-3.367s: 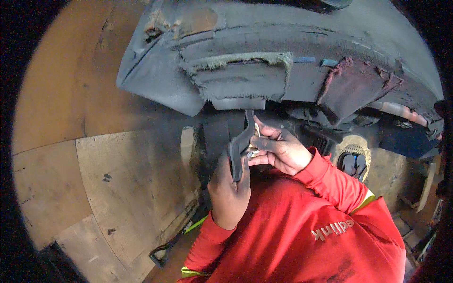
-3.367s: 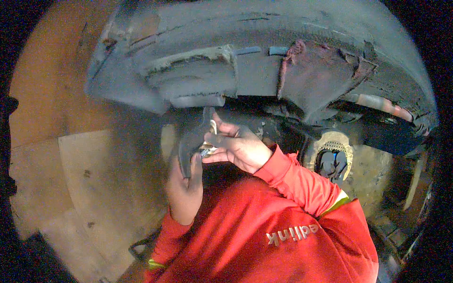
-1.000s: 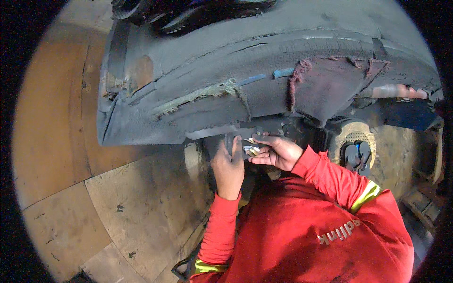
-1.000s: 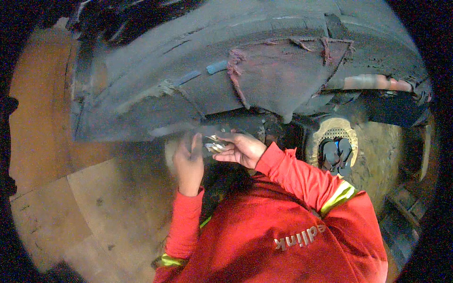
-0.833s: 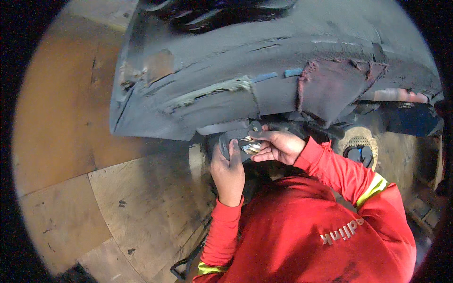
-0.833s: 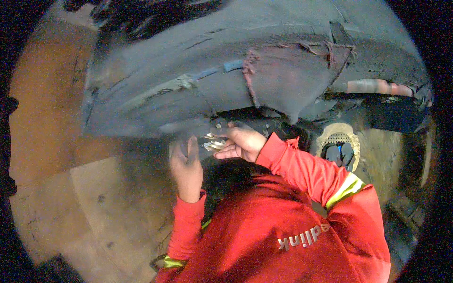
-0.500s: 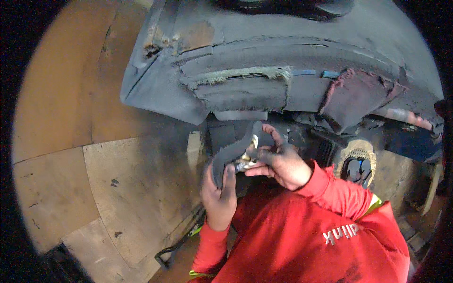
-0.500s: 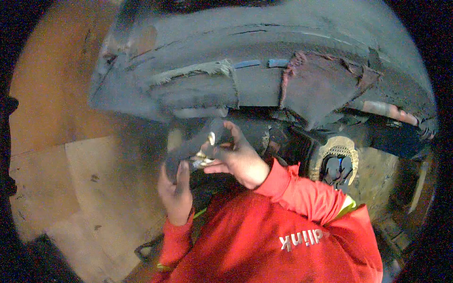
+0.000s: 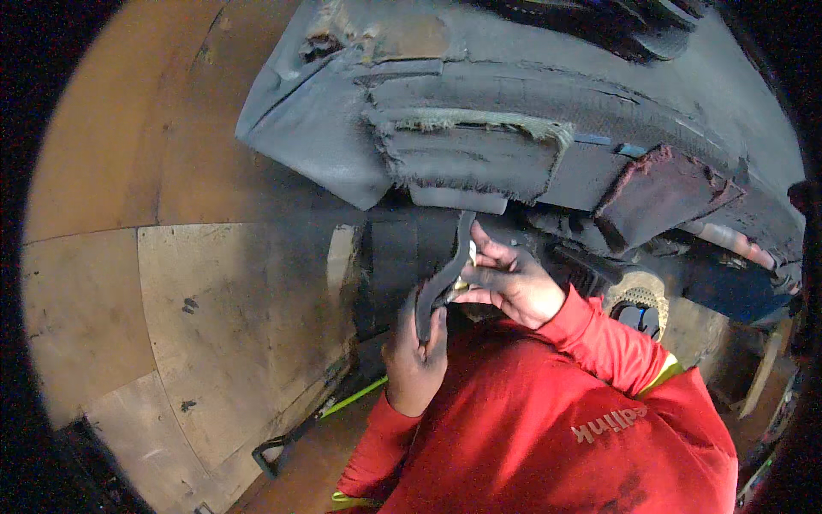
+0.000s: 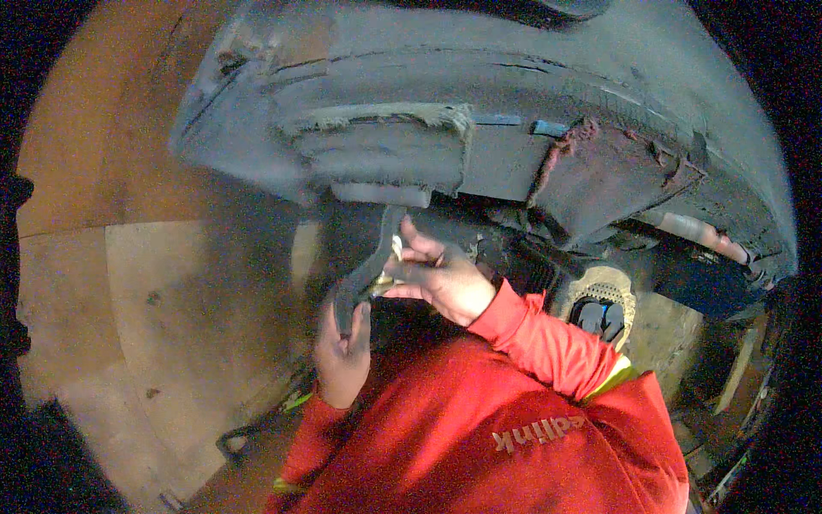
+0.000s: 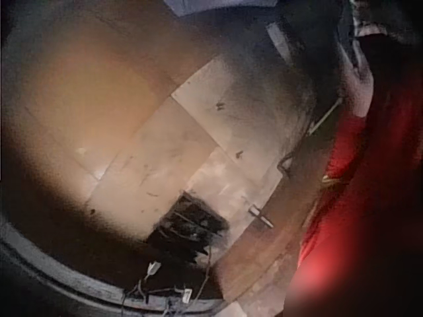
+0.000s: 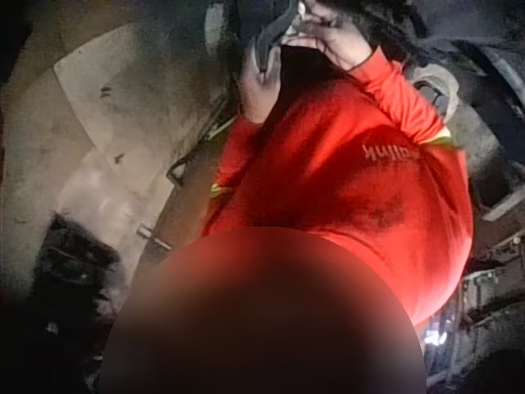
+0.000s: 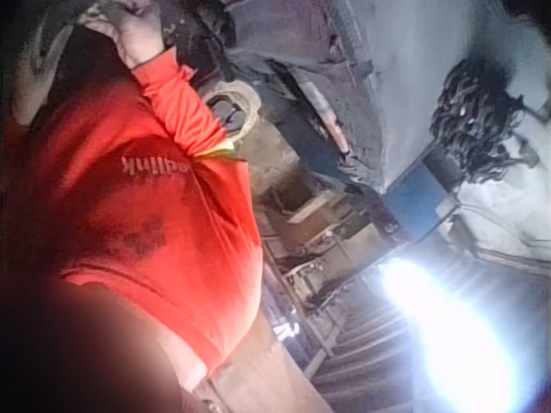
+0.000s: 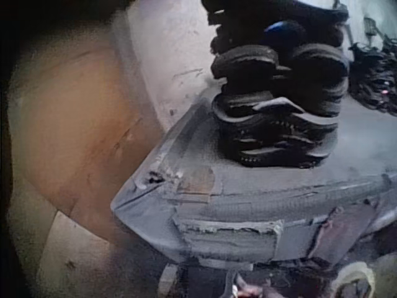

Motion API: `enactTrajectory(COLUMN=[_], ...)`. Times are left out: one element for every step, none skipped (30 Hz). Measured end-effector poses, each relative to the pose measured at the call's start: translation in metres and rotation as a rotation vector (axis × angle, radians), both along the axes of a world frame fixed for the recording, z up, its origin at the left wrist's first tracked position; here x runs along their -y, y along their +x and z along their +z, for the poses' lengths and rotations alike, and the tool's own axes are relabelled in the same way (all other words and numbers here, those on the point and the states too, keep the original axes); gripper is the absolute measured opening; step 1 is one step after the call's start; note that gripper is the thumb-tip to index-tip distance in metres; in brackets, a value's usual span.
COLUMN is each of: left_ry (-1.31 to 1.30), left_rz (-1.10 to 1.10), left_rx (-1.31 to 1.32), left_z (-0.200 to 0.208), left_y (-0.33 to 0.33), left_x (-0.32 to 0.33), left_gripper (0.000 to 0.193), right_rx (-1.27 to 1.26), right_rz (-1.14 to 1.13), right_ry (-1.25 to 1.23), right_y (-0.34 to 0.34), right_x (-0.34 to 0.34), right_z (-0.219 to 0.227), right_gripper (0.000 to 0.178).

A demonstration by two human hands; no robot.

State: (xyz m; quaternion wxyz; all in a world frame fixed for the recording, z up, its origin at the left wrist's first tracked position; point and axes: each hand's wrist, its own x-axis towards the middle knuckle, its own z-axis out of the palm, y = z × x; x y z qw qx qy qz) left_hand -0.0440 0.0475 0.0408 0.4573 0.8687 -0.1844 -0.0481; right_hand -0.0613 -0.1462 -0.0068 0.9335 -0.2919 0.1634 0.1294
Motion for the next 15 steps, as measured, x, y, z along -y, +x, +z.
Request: enactTrajectory(left_ry=[-0.028,-0.034,-0.043,-0.011,-0.135,-0.212,-0.163,-0.125,-0.145,-0.177,-0.207,-0.188,-0.165,-0.139,-0.166], left_rz=[0.002,-0.039,-0.085,-0.126,-0.193,-0.232,-0.278,-0.32,-0.34,-0.359,-0.386,-0.368,-0.347,-0.326,-0.331], left_rx=[-0.218,-0.287,-0.354,-0.46,-0.396,-0.375,-0.311,-0.206,-0.305,-0.361,-0.417,-0.381,-0.354,-0.328,-0.298], left_z=[-0.004,-0.01,-0.013,-0.016,-0.018,-0.02,-0.022,-0.023,-0.021,-0.02,-0.017,-0.014,-0.009,-0.005,-0.002], left_y=[-0.007,-0.009,-0.006,-0.002,0.008,0.021,0.038,0.053,0.063,0.071,0.078,0.081,0.08,0.079,0.079], left_x=[-0.012,-0.018,-0.021,-0.02,-0.016,-0.008,0.001,0.011,0.018,0.024,0.029,0.032,0.031,0.032,0.032], left_gripper=[0.052,0.056,0.061,0.066,0.073,0.072,0.072,0.071,0.069,0.068,0.067,0.065,0.064,0.062,0.059], right_rx=[0.048,0.164,0.188,0.21,0.263,0.282,0.34,0.319,0.31,0.301,0.249,0.224,0.175,0.191,0.123], right_rz=[-0.045,-0.087,-0.024,-0.018,-0.009,-0.004,-0.011,0.007,0.014,0.02,0.094,0.133,0.205,0.229,0.154], right_ry=[-0.167,-0.314,-0.439,-0.52,-0.603,-0.695,-0.714,-0.604,-0.499,-0.394,-0.338,-0.344,-0.364,-0.368,-0.275], right_y=[-0.005,-0.009,-0.009,-0.01,-0.01,-0.008,-0.007,-0.006,-0.004,-0.001,-0.001,0.001,0.001,0.001,0.002], right_x=[-0.007,-0.012,-0.01,-0.011,-0.012,-0.011,-0.01,-0.009,-0.009,-0.008,-0.006,-0.003,0.0,0.002,0.0], right_z=[-0.002,-0.006,-0.01,-0.014,-0.016,-0.018,-0.018,-0.017,-0.014,-0.01,-0.005,-0.001,0.004,0.006,0.008], right_gripper=[0.057,0.065,0.08,0.079,0.078,0.077,0.078,0.077,0.076,0.075,0.06,0.052,0.044,0.036,0.03])
